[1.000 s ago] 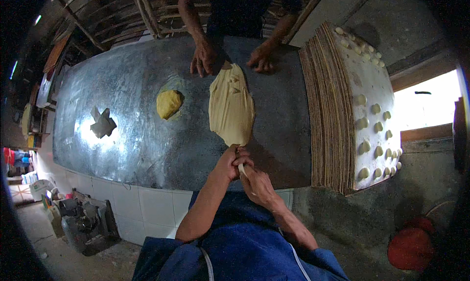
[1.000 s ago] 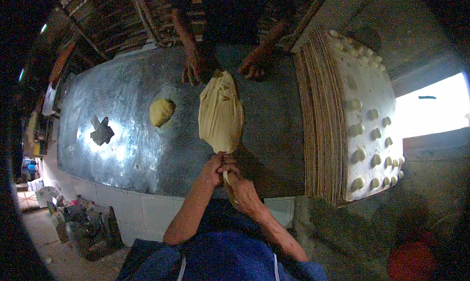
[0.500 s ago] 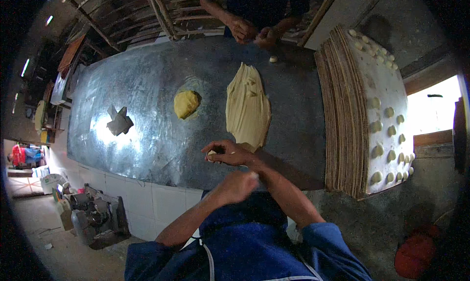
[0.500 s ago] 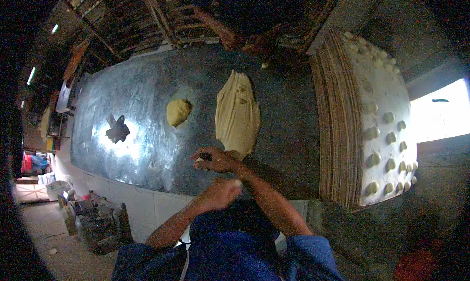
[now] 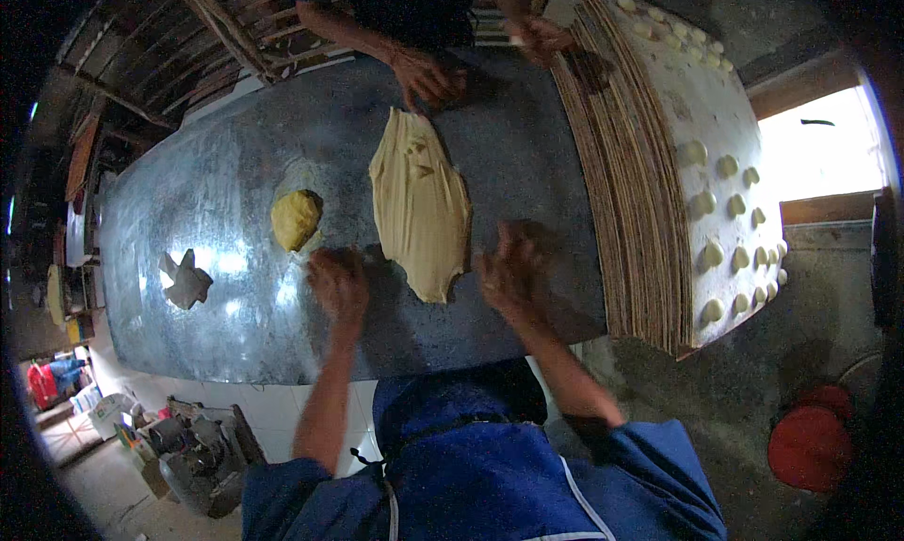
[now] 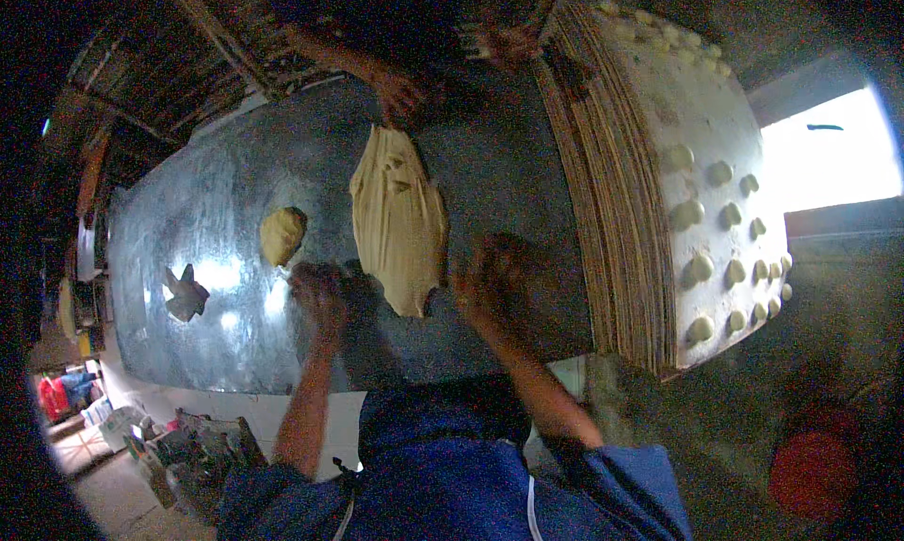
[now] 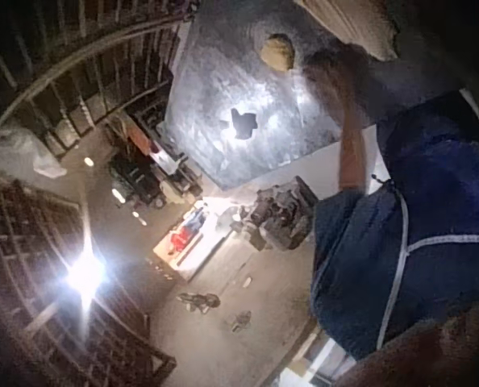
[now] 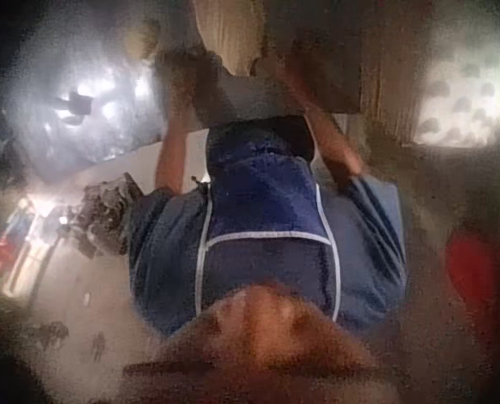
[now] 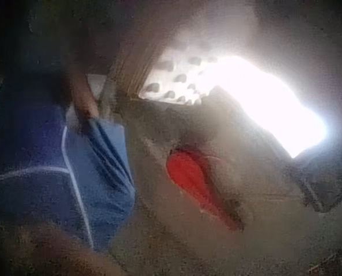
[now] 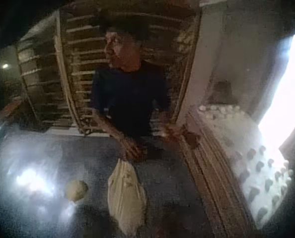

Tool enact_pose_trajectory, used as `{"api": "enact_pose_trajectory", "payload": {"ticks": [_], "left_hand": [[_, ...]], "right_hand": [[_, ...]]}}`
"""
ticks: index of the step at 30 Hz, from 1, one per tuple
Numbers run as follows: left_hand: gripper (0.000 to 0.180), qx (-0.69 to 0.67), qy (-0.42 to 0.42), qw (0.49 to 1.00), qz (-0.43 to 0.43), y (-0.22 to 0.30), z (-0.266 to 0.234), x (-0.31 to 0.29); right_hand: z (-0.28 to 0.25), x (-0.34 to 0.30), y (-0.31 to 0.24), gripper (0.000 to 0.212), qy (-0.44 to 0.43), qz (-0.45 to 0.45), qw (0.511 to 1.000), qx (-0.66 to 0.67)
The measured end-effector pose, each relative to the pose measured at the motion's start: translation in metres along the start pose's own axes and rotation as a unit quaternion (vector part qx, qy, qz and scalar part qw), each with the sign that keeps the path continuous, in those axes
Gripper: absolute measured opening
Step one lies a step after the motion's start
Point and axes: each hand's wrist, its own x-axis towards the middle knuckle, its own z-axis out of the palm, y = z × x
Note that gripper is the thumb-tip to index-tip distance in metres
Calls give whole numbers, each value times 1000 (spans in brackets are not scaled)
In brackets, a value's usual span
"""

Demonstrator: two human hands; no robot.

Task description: The person tears small pieces from a large dough mass on a metal table, rolls them into balls, and places them on a wooden board. Another person assists by rolling dough and arranging the pieces on the board.

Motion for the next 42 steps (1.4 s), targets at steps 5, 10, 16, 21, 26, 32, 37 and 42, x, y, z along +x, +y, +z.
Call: {"api": "enact_pose_trajectory", "payload": {"ticks": [5, 10, 16, 21, 26, 32, 37, 42], "left_hand": [[24, -12, -44, 994, 100, 7, 32, -90], [23, -111, -56, 990, -65, 22, -7, 0], [25, -98, -65, 990, 78, -28, 22, -99], [22, -32, -37, 998, 39, 15, -2, -21], [20, -44, -86, 989, 112, -4, 9, -90], [21, -22, -35, 998, 50, -22, 10, -30], [12, -32, -98, 990, 101, -11, -12, -96], [16, 72, -83, 994, 14, -33, -7, -57]], "right_hand": [[61, -71, 50, 50, -17, -147, 973, 176], [40, -3, 49, 30, 99, -191, 969, 120], [35, -47, 55, 33, -170, -63, 943, 280], [6, 23, 83, 39, 128, -283, 950, 26], [62, -56, 79, 42, 60, -234, 944, 225], [13, 5, 58, 38, 127, -254, 959, 2], [49, -64, 81, 25, 39, -214, 966, 142], [10, 12, 81, 25, 23, -193, 975, 106]]}}
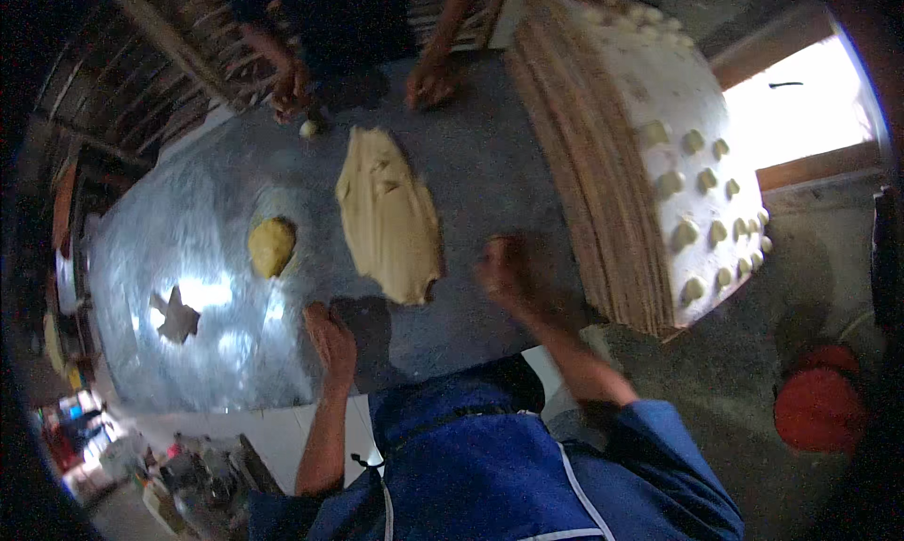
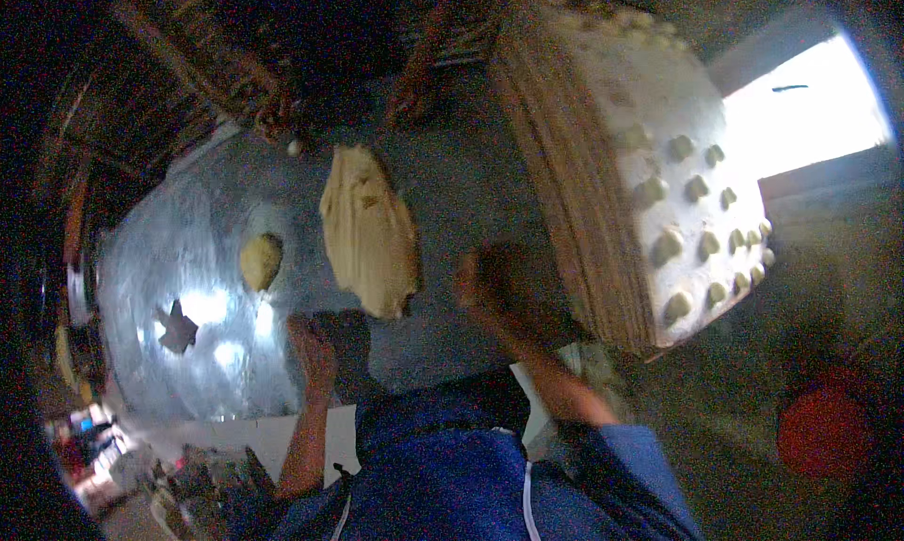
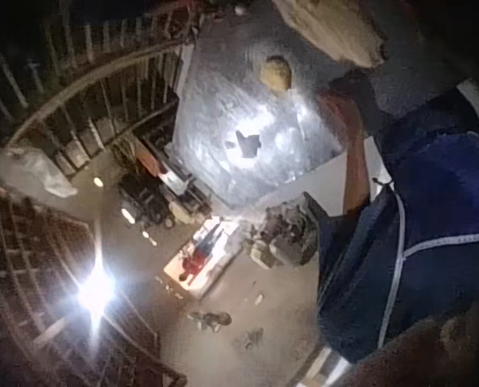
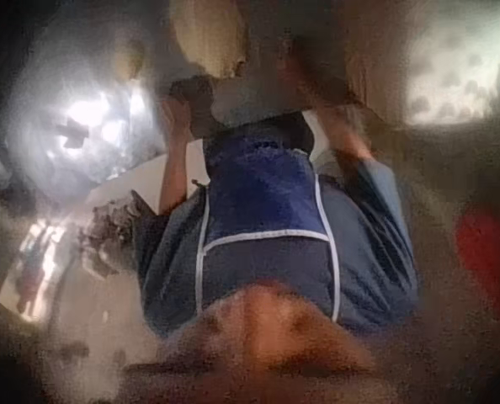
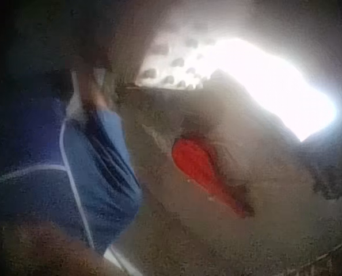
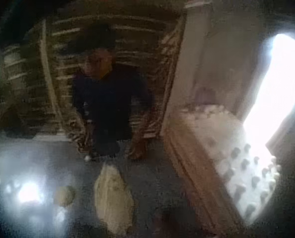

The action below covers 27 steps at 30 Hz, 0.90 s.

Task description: The person tears small pieces from a large dough mass on a metal table, rolls them into balls, and places them on a wooden board. Another person assists by rolling dough and arranging the pieces on the board.

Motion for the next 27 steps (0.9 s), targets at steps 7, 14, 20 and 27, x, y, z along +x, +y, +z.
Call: {"api": "enact_pose_trajectory", "payload": {"ticks": [7, 14, 20, 27], "left_hand": [[27, 46, -207, 942, 259, 3, -74, 5], [33, 32, -285, 825, 487, 268, -123, 105], [49, -305, -145, 698, 631, 609, -62, 138], [81, -114, -286, 720, 622, 804, 120, 148]], "right_hand": [[6, -62, 7, 26, 18, 117, 940, 320], [-19, -75, -13, 26, -57, 76, 993, 70], [-323, -62, -50, 31, 312, -62, 947, -29], [-485, -79, 117, 78, 539, 152, 807, -188]]}}
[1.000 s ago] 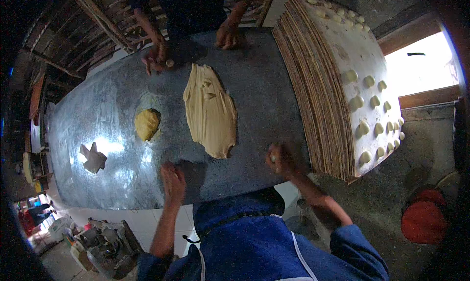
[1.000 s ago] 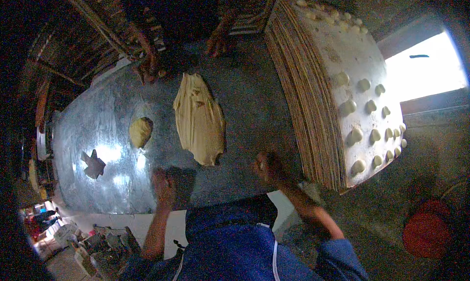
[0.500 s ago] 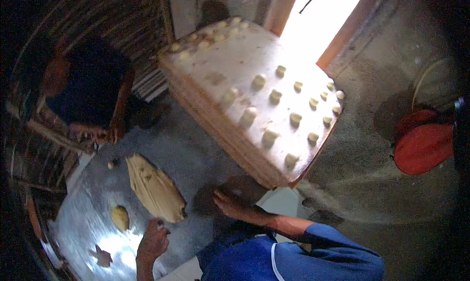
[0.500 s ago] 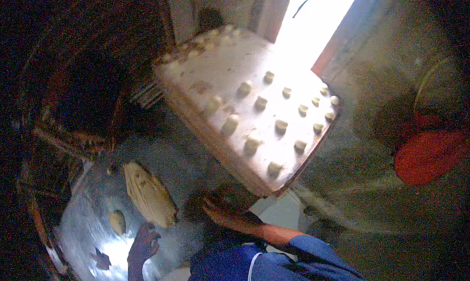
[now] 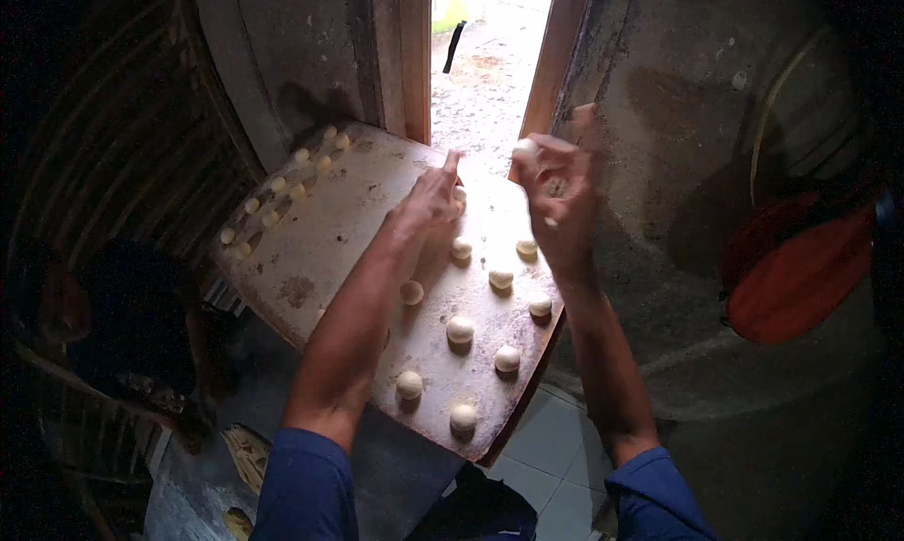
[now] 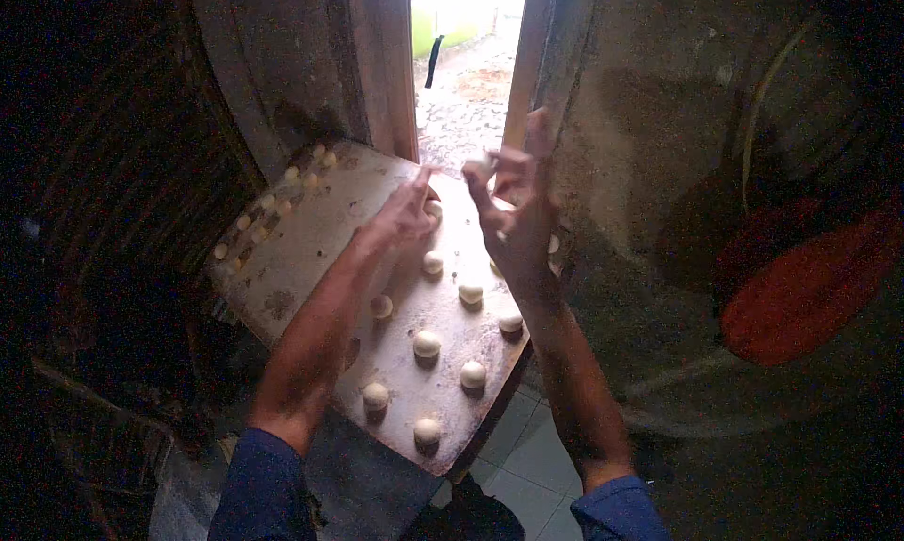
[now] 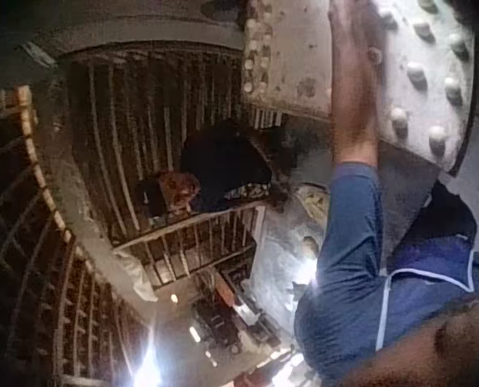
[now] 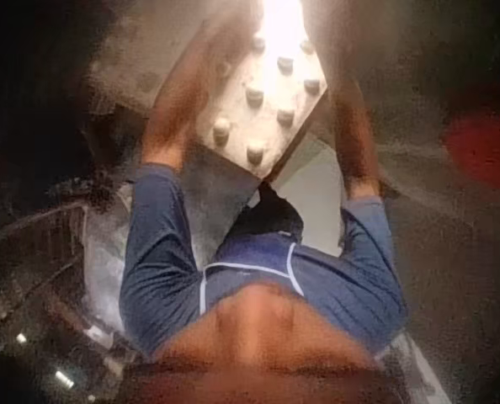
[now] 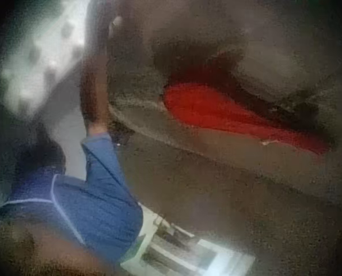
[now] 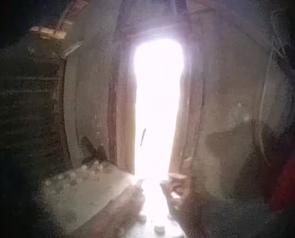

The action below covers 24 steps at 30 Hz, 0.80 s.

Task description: The person tears small pieces from a large dough mass on a metal table, rolls them into balls, and places them on a wooden board. Another person assists by rolling dough and arranging the pieces on the board.

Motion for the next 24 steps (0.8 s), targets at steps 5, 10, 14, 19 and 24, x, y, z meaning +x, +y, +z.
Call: {"api": "enact_pose_trajectory", "payload": {"ticks": [5, 10, 14, 19, 24], "left_hand": [[100, 35, 46, 998, 33, 22, -41, -41], [77, -147, 250, 957, 18, 36, -147, -263], [40, -168, 398, 877, -211, 29, -123, -482], [50, -96, 395, 670, -621, 61, 36, -726], [54, 69, 364, 767, -524, 50, 115, -690]], "right_hand": [[-1, -24, 22, 94, -136, 45, 973, -183], [-67, -91, -132, 42, -47, 53, 990, 120], [-63, -217, -195, 29, -264, 14, 849, 457], [28, -342, -239, 28, -638, 215, 635, 379], [76, -412, -258, 44, -708, 266, 537, 374]]}}
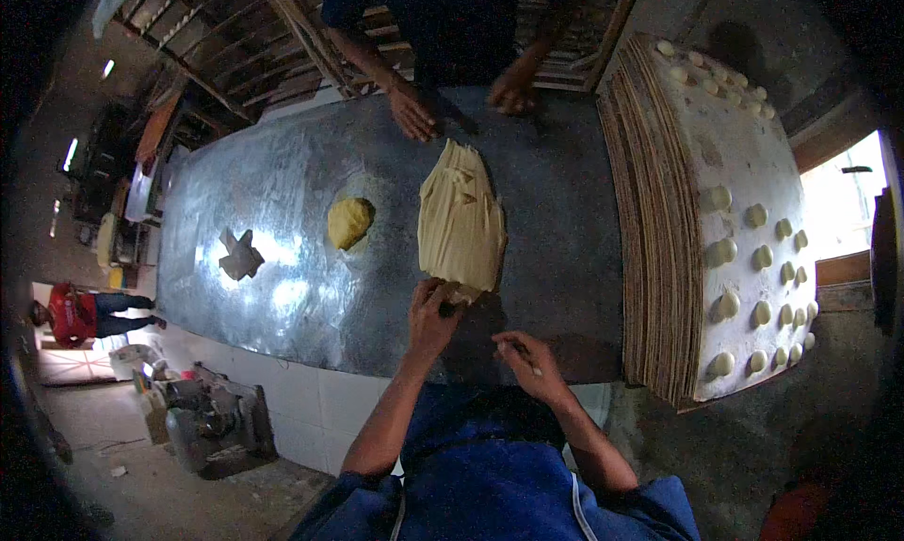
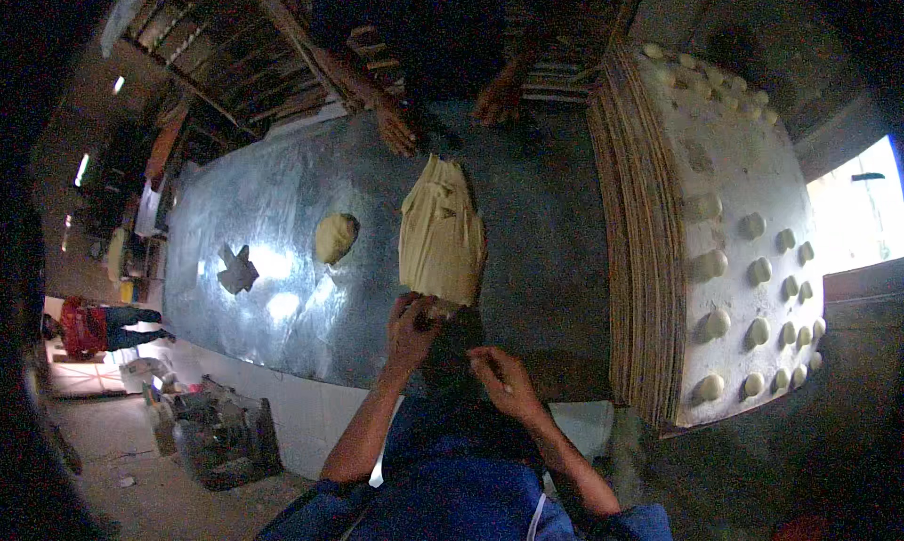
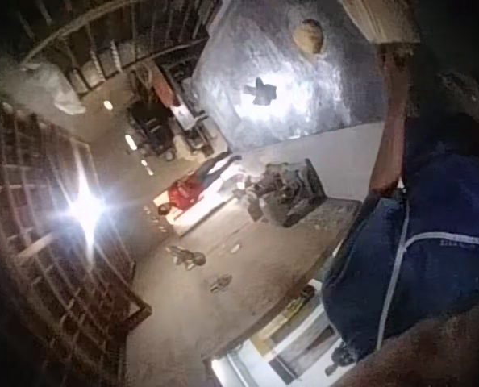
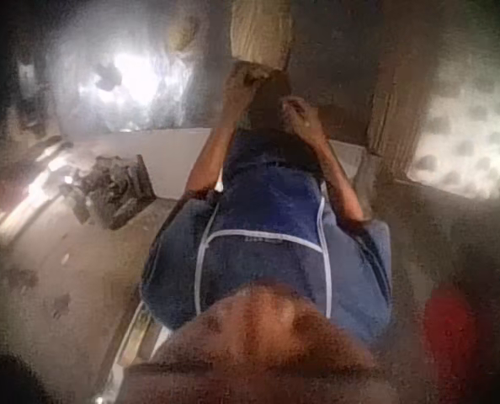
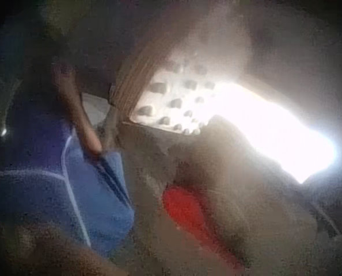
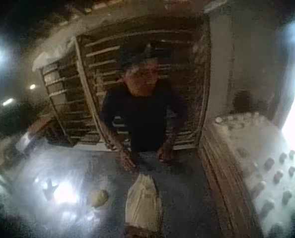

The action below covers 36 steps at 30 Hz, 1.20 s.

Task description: The person tears small pieces from a large dough mass on a metal table, rolls them into balls, and places them on a wooden board. Another person assists by rolling dough and arranging the pieces on the board.

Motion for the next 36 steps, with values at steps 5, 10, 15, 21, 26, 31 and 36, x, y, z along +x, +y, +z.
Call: {"api": "enact_pose_trajectory", "payload": {"ticks": [5, 10, 15, 21, 26, 31, 36], "left_hand": [[47, 3, 44, 999, 17, 13, 5, -30], [29, -274, -38, 945, -175, 47, -45, -42], [48, -191, -264, 879, -348, 18, -19, 13], [26, -652, -283, 493, -502, 17, 31, 14], [17, -703, -283, 403, -512, -15, 22, 13], [22, -493, -238, 796, -258, -37, 6, -23], [27, 87, -382, 920, 29, -13, -25, -31]], "right_hand": [[52, 76, -6, 54, 82, 249, 941, 215], [61, 94, -1, 41, 43, 50, 997, -32], [71, 38, -19, 18, 145, -88, 912, -373], [76, 5, -37, 17, 110, -21, 888, -446], [69, -50, -78, 15, -194, -107, 958, -181], [85, 63, -98, 28, -114, -257, 959, -23], [115, 160, -51, 39, -223, -106, 958, -143]]}}
